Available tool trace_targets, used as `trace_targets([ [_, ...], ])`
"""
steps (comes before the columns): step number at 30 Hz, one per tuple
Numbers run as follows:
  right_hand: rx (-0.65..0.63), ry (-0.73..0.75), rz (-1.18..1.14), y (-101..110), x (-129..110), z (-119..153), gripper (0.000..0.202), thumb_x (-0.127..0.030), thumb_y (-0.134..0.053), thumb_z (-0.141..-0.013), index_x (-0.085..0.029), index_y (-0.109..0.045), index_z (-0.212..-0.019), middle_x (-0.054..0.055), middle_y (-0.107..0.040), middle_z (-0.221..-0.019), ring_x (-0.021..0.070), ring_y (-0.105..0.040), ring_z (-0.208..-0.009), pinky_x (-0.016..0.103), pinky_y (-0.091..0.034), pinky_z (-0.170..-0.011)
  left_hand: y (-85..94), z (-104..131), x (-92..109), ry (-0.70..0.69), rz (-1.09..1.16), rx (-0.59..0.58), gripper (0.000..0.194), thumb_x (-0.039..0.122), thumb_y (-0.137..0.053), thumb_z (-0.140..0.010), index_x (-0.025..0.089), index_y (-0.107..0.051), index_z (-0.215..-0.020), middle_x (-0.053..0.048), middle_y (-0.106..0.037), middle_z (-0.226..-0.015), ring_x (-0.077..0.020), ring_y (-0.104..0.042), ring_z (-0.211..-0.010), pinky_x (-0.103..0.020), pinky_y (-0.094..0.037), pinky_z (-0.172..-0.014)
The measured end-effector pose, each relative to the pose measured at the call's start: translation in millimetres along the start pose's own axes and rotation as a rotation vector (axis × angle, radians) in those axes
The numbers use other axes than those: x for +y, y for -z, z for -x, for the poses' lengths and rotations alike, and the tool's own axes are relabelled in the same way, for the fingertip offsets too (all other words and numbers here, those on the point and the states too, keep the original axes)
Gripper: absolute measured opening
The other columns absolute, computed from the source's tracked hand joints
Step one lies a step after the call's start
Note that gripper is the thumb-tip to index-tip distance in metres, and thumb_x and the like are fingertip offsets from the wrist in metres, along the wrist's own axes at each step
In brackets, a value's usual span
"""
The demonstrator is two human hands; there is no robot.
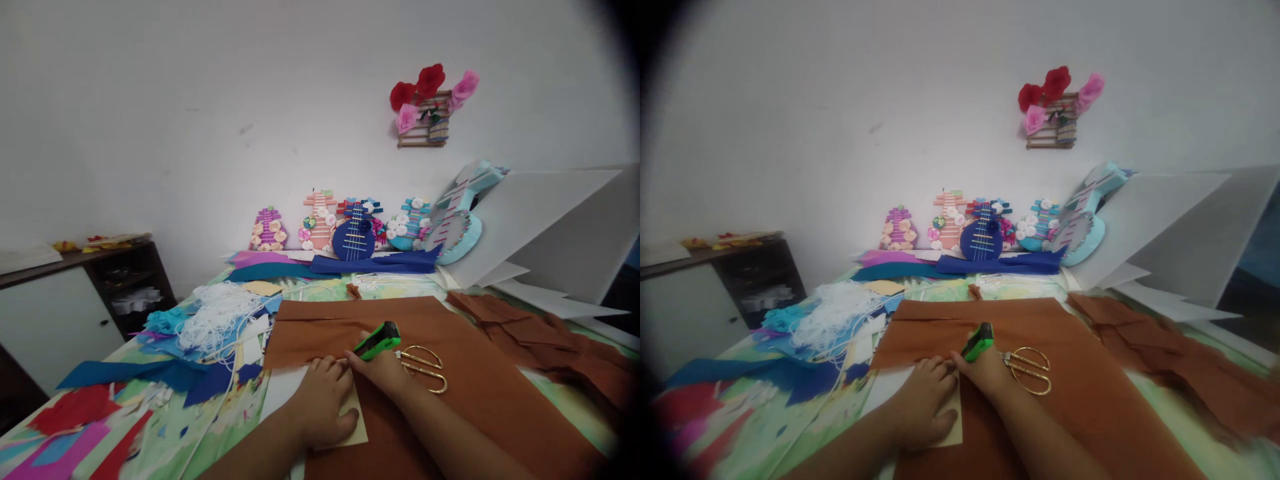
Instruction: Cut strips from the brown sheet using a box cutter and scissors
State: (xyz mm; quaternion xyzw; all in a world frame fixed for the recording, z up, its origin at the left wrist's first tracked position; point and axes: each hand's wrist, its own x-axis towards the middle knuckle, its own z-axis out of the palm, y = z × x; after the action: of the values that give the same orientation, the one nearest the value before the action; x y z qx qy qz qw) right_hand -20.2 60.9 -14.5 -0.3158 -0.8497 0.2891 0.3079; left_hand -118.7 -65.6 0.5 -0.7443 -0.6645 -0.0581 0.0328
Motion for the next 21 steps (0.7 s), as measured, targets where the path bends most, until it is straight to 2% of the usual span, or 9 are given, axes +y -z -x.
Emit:
trace_targets([
  [8, 0.062, -0.011, -0.004, -4.9, 8.8, -1.8, 0.025, -0.04, -0.052, -0.064, -0.02, -0.038, -0.06, -0.004, -0.043, -0.051, 0.0112, -0.043, -0.048, 0.022, -0.033, -0.049, -3.6, 0.4, -1.3, -0.002, 0.049, 0.029, 0.043, 0.041, -0.049, -0.073, 0.021, -0.046, -0.111, -0.006, -0.045, -0.119, -0.0261, -0.037, -0.102, -0.042, -0.027, -0.089],
  [13, 0.034, 0.033, -0.098, -4.7, 9.5, -3.3, 0.023, -0.036, -0.05, -0.065, -0.02, -0.036, -0.059, -0.004, -0.042, -0.052, 0.0106, -0.041, -0.048, 0.021, -0.033, -0.048, -5.9, 1.6, -1.5, 0.007, 0.103, 0.069, 0.041, 0.039, -0.05, -0.072, 0.022, -0.048, -0.109, -0.004, -0.045, -0.119, -0.0259, -0.037, -0.103, -0.042, -0.026, -0.09],
  [21, 0.018, 0.011, -0.11, -2.1, 2.9, -1.7, 0.024, -0.034, -0.054, -0.062, -0.02, -0.035, -0.06, -0.006, -0.04, -0.053, 0.0096, -0.039, -0.049, 0.021, -0.034, -0.05, -2.4, 0.5, -0.5, 0.018, 0.102, 0.027, 0.039, 0.037, -0.049, -0.071, 0.022, -0.05, -0.107, -0.004, -0.046, -0.118, -0.0243, -0.038, -0.102, -0.038, -0.027, -0.089],
])
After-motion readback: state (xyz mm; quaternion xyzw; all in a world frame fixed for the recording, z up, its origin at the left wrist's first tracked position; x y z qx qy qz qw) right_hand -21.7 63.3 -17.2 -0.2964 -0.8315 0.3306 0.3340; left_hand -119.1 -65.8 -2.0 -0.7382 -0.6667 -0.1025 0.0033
